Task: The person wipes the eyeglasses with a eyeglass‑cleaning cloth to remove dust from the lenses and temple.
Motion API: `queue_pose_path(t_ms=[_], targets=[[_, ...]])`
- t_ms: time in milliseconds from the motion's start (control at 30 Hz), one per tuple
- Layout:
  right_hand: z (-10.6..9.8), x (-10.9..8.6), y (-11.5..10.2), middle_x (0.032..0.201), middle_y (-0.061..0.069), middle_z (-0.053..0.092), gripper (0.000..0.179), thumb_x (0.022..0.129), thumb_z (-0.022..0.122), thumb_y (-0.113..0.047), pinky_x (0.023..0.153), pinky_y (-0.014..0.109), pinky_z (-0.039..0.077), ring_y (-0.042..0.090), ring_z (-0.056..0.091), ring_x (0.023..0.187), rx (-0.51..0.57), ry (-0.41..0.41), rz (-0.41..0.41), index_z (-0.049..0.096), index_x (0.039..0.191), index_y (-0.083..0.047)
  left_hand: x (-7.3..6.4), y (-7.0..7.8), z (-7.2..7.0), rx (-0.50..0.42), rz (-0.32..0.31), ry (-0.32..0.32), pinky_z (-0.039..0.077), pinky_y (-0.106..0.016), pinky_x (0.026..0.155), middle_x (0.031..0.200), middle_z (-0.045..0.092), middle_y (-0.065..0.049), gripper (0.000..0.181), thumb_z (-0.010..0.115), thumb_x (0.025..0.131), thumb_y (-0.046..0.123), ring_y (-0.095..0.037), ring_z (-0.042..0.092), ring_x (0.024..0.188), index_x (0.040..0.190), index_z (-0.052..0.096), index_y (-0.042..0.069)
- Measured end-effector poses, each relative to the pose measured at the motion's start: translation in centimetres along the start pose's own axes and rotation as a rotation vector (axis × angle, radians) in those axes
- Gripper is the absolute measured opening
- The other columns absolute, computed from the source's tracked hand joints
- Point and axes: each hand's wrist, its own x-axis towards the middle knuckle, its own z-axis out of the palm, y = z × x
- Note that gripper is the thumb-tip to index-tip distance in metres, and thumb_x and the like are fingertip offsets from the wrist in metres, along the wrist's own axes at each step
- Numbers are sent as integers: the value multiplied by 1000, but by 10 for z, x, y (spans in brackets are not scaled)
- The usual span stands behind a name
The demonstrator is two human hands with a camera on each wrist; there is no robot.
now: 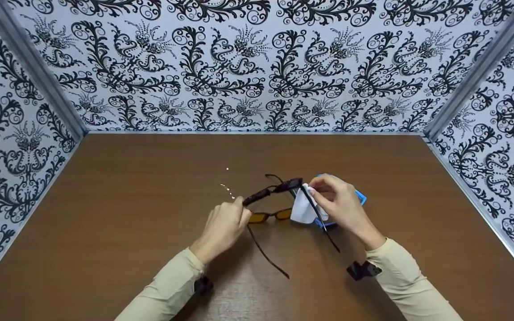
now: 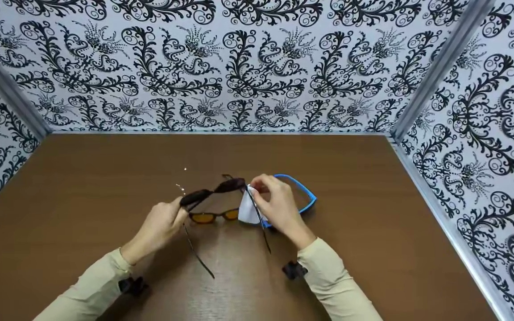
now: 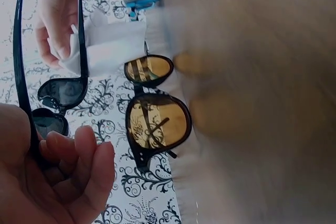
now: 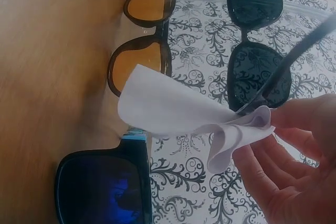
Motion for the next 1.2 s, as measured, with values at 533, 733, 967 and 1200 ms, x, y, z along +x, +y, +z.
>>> queue_pose_path(t_ms=[533,733,967,1200], targets=[[1,-4,-6,91,19,66,7,84,64,13,71,39,57,32,67,85,-9,-43,-89,62,90,10,10,-23,-4,71,-135,98,41,-38,44,55,32,4,17,47,93,13,-20,44,49,82,54,2],[-1,-6,-12,90,19,67,8,84,64,14,70,38,57,32,68,82,-7,-73,-86,63,90,9,13,-30,-8,77,-197,122,44,-43,45,55,35,1,17,47,93,14,-25,47,51,79,50,5],[0,-9,9,90,12,69,11,84,67,10,65,36,57,26,69,77,-8,-94,-126,65,92,2,15,-39,-9,103,-221,139,43,-44,45,55,36,-1,18,48,93,13,-25,47,50,78,49,4],[-11,-16,5,90,3,69,9,87,68,0,64,29,57,19,68,75,19,-111,-167,66,93,-6,15,-45,-10,98,-249,137,44,-45,45,54,39,-2,18,47,92,14,-26,48,51,76,46,6]])
